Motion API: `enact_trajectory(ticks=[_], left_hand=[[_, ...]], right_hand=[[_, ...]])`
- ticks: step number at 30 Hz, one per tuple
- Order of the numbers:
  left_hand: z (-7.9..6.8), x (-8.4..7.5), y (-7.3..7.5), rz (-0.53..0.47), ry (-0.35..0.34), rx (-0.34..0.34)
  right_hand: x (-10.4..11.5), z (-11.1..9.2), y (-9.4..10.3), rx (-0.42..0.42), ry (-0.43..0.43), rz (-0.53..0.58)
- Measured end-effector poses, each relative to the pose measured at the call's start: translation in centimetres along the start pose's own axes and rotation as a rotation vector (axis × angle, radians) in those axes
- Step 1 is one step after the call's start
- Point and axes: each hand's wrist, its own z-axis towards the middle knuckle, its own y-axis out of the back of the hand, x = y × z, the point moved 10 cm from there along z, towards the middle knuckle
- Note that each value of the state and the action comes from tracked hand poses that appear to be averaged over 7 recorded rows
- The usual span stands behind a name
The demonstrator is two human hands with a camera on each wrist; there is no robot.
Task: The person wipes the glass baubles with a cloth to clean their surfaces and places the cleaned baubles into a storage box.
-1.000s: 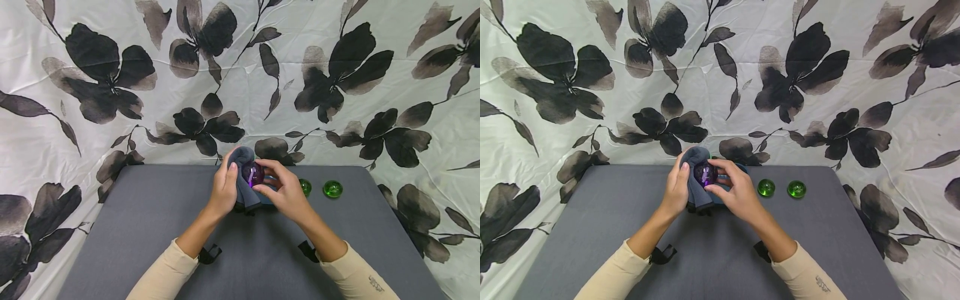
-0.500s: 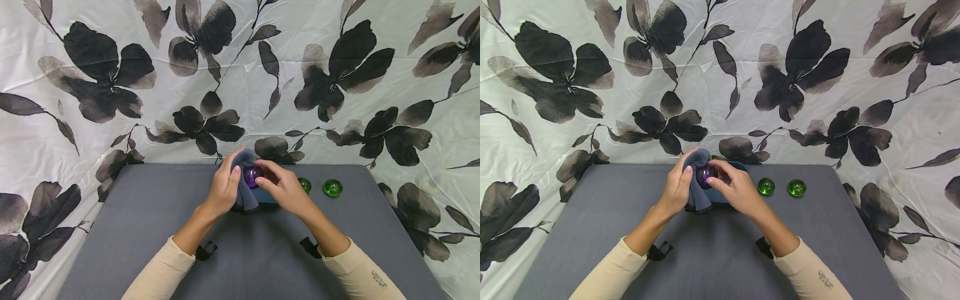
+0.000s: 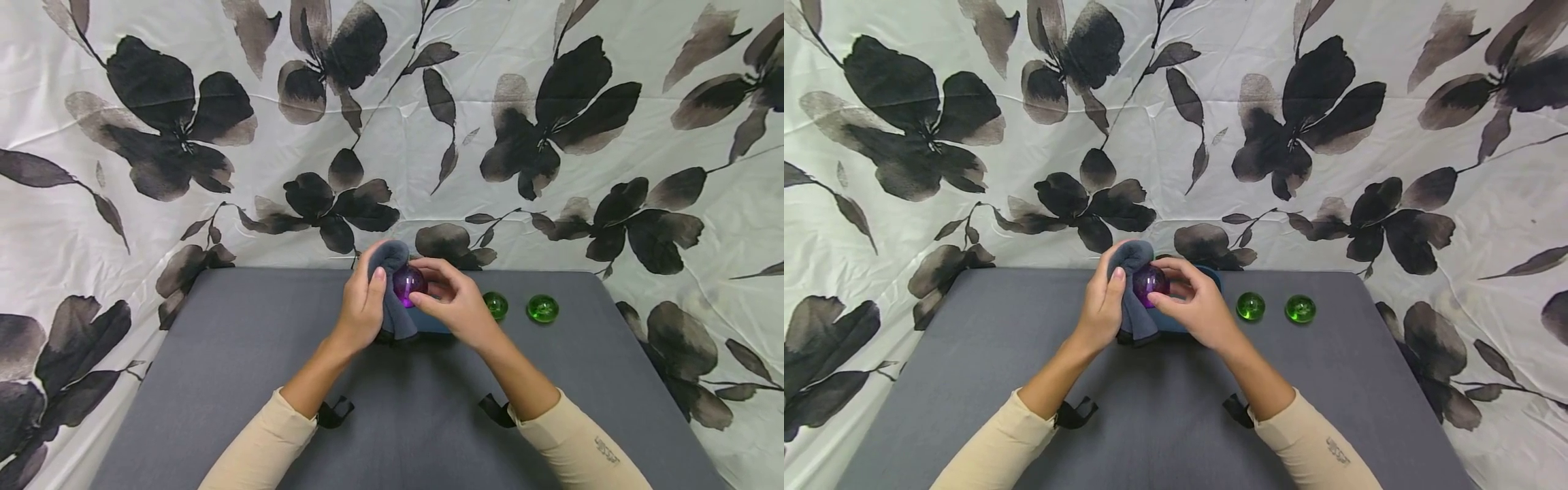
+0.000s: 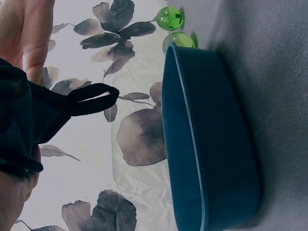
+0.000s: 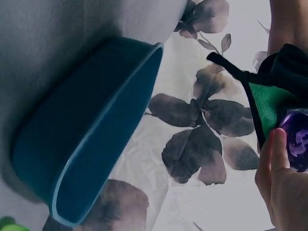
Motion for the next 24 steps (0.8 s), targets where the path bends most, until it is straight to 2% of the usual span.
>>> enact_trajectory(ticks=[6,10,16,20,24], left_hand=[[0.1,0.0,1.1,-0.038,-0.019,-0.029],[0.1,0.0,2.6,-0.039,-0.013,-0.059],[0.3,0.5,4.4,-0.054,0.014,-0.055],[0.5,0.7,5.1,-0.035,0.027,-0.047],[0.6,0.9,5.4,-0.036,0.032,-0.038]], right_hand=[[-0.8,0.6,-0.2,-0.001,-0.031,0.115],[-1.3,1.2,0.1,0.008,-0.057,0.117],[-3.3,2.8,1.0,0.019,-0.112,-0.058],[-4.9,4.3,1.2,0.048,-0.140,-0.190],[-6.5,5.6,0.7,0.093,-0.168,-0.274]])
